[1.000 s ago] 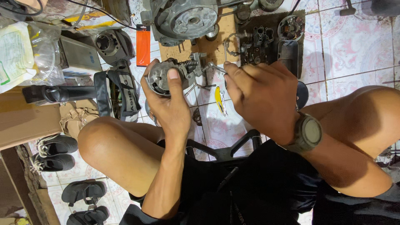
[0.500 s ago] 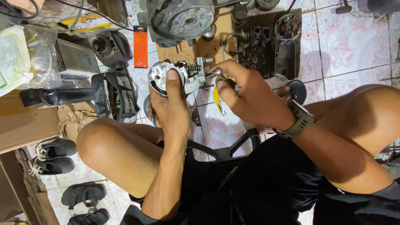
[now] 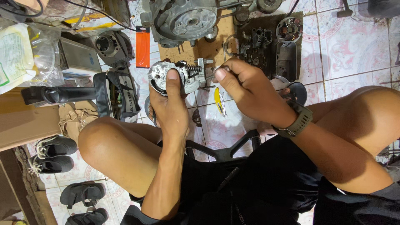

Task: The person sits cross-legged on a chair and uses a wrench to tighten a bolt on a small mechanical component held in their left hand. They rotate the part to access different angles while working in a cluttered workshop environment.

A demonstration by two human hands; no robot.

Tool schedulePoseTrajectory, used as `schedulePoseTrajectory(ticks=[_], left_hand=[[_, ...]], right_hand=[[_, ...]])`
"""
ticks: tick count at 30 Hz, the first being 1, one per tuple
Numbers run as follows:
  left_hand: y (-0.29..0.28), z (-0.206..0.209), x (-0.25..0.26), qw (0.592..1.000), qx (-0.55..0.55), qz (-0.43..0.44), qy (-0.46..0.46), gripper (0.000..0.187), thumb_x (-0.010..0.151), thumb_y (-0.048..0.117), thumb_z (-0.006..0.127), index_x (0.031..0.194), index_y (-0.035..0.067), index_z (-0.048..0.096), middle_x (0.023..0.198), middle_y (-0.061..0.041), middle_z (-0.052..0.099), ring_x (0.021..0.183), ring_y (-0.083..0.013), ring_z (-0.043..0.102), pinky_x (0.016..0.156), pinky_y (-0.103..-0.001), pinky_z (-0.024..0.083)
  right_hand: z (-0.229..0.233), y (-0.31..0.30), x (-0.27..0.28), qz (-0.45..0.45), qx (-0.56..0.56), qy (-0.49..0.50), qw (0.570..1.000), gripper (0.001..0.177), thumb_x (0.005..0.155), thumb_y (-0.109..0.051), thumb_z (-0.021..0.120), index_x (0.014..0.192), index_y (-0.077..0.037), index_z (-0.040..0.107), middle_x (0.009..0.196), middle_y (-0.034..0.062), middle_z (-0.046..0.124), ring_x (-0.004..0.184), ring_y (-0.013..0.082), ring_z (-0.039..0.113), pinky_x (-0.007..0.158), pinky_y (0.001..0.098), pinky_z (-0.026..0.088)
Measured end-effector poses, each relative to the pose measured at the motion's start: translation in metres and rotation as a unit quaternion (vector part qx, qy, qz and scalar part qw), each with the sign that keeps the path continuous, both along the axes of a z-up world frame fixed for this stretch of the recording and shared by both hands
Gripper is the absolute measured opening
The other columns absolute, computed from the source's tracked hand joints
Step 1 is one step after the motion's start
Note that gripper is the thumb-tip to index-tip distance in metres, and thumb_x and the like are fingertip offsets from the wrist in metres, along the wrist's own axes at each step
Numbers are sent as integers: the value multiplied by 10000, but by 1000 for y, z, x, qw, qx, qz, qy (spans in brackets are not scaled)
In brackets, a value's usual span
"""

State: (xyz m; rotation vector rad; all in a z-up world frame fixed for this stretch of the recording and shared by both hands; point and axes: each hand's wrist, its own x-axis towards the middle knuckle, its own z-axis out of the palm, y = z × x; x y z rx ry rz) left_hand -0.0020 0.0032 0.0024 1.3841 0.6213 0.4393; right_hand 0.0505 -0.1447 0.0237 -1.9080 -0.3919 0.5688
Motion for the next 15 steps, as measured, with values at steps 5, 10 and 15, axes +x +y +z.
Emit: schedulePoseTrajectory(ticks=[5, 10, 15], left_hand=[[1, 2, -1, 999, 44, -13, 27, 451, 894, 284, 517, 1266, 30, 481, 1273, -129, 567, 1202, -205, 518, 1057, -328, 395], [3, -2, -1, 999, 31, -10, 25, 452, 886, 294, 527, 1251, 29, 488, 1255, -125, 576, 1176, -198, 530, 1041, -325, 410], [2, 5, 0, 999, 33, -21, 33, 461, 878, 307, 527, 1239, 22, 493, 1243, -126, 582, 1173, -203, 536, 1039, -333, 411]], right_hand=[[-3, -5, 3, -2, -1, 14, 1000, 284, 974, -263, 492, 732, -117, 465, 664, -48, 402, 626, 80, 375, 574, 274, 336], [3, -8, 5, 32, 68, -27, 997, 176, 946, -208, 512, 933, -56, 600, 822, 0, 530, 743, 97, 488, 685, 261, 405], [4, -10, 5, 30, 56, -27, 998, 173, 924, -186, 565, 1067, -106, 619, 821, -41, 478, 674, 63, 416, 625, 223, 375]])
